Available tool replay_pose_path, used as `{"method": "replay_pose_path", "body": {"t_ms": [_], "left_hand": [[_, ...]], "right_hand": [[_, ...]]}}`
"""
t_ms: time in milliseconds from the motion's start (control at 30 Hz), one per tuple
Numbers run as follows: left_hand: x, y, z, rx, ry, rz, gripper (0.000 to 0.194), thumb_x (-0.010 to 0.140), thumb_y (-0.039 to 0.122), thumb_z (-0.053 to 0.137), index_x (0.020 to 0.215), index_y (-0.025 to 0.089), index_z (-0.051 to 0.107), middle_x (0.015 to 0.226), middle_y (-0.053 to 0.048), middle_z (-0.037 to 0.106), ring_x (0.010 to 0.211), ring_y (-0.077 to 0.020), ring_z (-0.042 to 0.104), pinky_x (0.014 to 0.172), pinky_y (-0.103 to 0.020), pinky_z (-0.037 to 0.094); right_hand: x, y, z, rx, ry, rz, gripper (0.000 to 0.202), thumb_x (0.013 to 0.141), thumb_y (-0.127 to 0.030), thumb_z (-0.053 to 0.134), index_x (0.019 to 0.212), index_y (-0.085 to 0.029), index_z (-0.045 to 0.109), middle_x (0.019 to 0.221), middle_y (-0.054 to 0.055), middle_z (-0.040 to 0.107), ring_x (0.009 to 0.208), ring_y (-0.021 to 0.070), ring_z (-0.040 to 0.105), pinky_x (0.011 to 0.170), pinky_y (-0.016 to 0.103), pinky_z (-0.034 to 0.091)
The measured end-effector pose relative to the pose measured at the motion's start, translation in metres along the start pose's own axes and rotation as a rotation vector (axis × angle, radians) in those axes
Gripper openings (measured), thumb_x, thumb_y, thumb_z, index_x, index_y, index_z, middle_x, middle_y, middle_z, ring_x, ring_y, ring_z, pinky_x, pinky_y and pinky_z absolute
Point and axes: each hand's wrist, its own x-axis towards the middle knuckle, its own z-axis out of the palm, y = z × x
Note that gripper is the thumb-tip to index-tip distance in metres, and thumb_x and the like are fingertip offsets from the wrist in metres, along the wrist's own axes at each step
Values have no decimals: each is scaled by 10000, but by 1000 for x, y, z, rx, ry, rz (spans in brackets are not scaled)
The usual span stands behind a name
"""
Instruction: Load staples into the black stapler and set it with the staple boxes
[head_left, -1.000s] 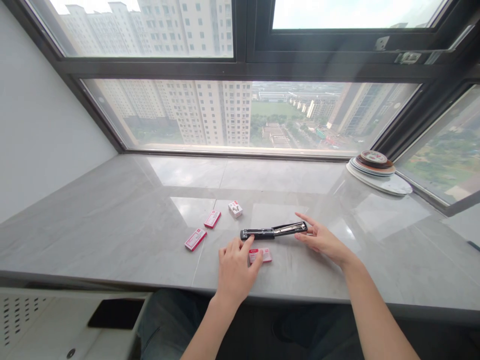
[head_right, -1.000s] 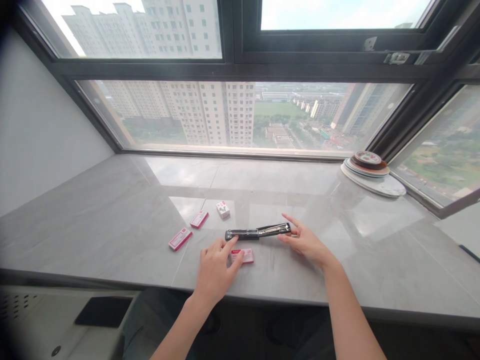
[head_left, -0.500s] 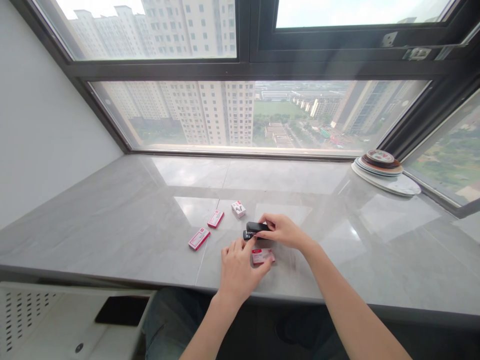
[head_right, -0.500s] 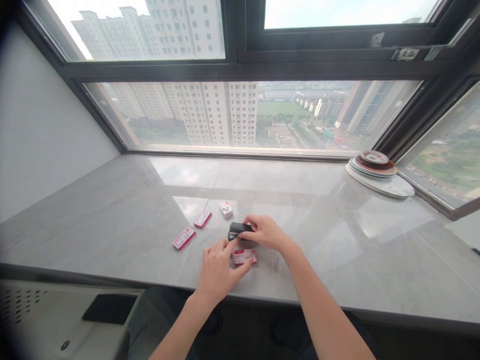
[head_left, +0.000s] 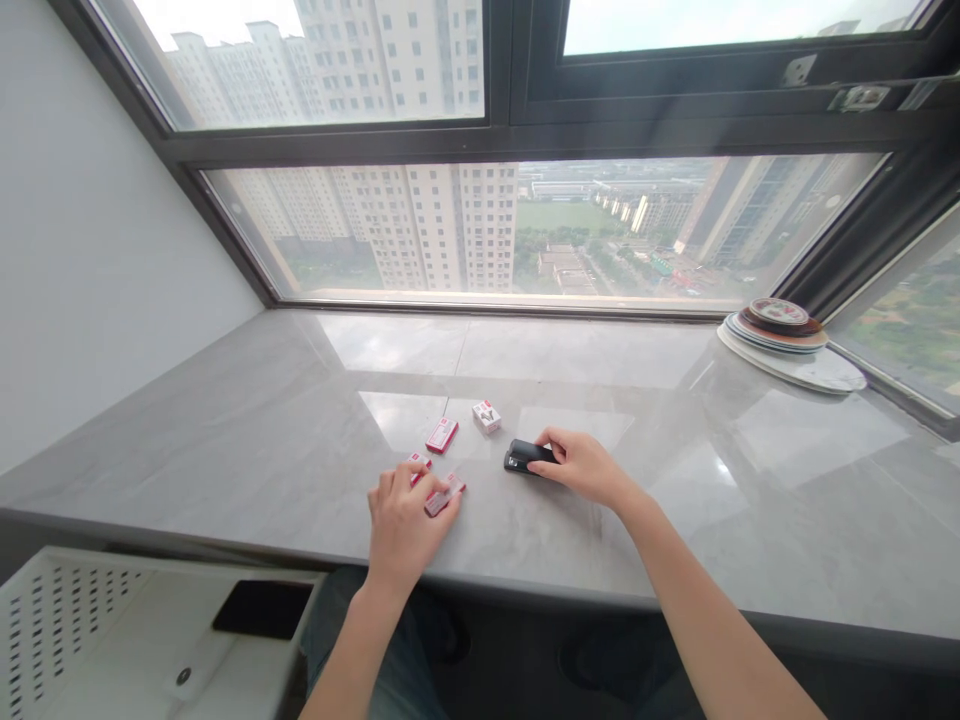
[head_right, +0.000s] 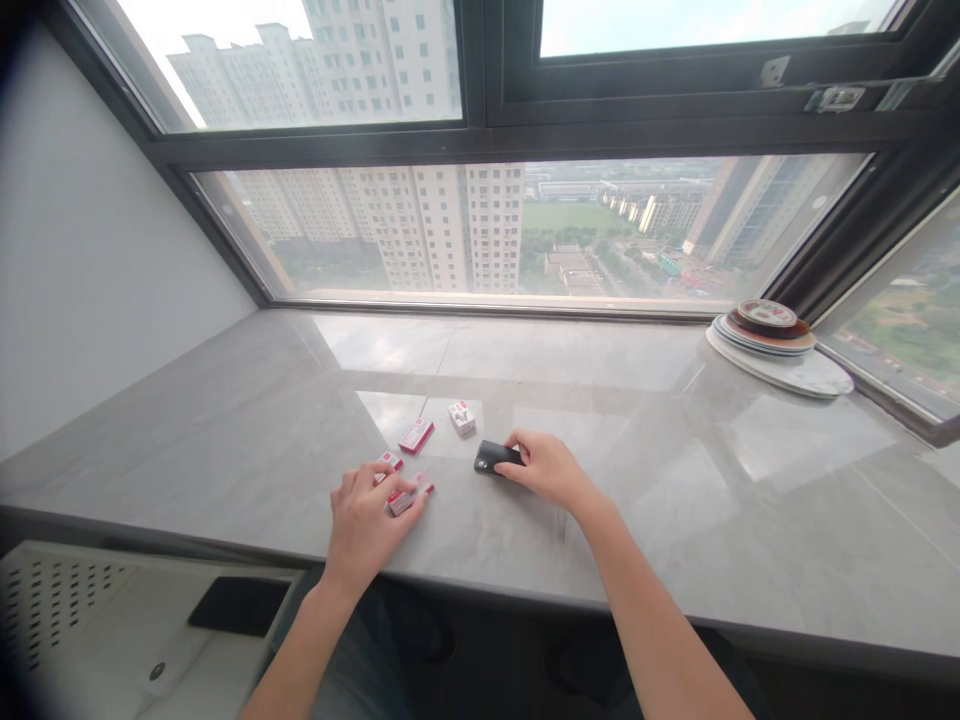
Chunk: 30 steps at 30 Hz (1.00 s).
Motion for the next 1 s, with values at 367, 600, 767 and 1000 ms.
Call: {"method": "replay_pose_path", "body": {"t_ms": [367,600,767,1000], "left_hand": [[43,-46,11,-319,-268,167,69,931,284,584,886,237,563,1681,-29,338,1597,-272,200,1221,-478,383],[49,-29,31,-284,-286,168,693,995,285,528,1629,299,250,1691,-49,320,1564,-234,302,1273,-442,302],[61,-10,50,-202,-213,189,660,1016,279,503,1636,312,279,1514,-85,507,1432,-269,446,1200,-452,374],[73,17,75,-158,-150,191,511,1059,312,454,1569,298,422,1449,-131,472,1405,-309,410,1187,-511,340]], "right_hand": [[-4,-5,1,-2,31,29,277,843,-489,724,974,-249,684,643,-75,406,611,136,457,582,264,287],[-7,-10,2,-6,66,67,297,838,-488,715,1006,-243,719,647,-46,494,624,158,498,584,270,306],[-17,-17,-2,45,39,111,348,892,-456,646,1137,-229,742,619,-42,471,592,156,476,552,269,304],[-38,-8,19,262,36,219,515,951,-646,534,1153,-222,746,581,-59,339,557,138,328,525,258,256]]}}
